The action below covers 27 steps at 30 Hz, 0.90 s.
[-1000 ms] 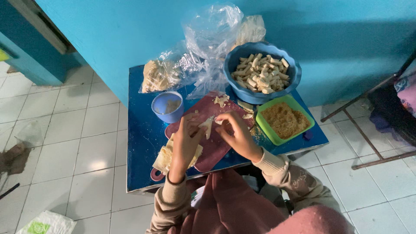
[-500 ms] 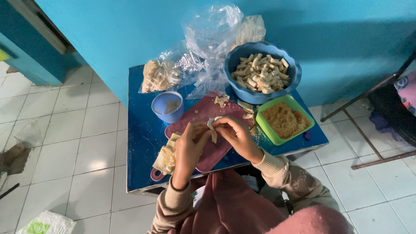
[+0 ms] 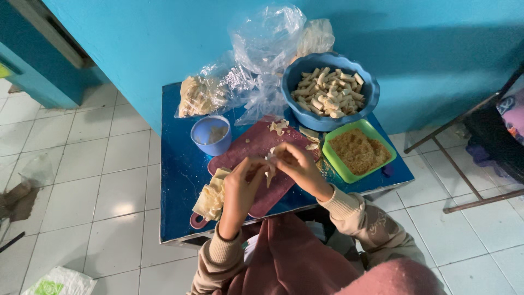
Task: The person sits on the floor at a small table and folds square dough pieces by hand, pinching the edges closed over a filling. The folded dough pieces are placed into a blue bowl that gradually fills with finished pieces.
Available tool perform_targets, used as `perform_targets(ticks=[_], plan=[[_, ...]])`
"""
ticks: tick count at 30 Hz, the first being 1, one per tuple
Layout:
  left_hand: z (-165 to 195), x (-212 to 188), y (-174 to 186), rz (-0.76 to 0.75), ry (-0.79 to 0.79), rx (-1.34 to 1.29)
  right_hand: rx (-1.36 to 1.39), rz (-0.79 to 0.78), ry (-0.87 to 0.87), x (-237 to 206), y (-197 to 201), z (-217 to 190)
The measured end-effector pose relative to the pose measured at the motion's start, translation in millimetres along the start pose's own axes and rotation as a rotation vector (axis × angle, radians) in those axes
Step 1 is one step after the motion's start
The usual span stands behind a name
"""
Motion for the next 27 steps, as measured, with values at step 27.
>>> perform_targets(ticks=[27], plan=[[-78,-6,40,0.058,0.126,0.048,-0.081,-0.056,0.028,1,28,7]])
Point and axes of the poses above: each hand's wrist, its own x-axis towards the middle knuckle, its own y-axis out of the back of the hand, z = x × y, the point moved 10 cm from there along x, towards the middle knuckle, and after that the axes turned 4 degrees about y, right-handed, at the moved point
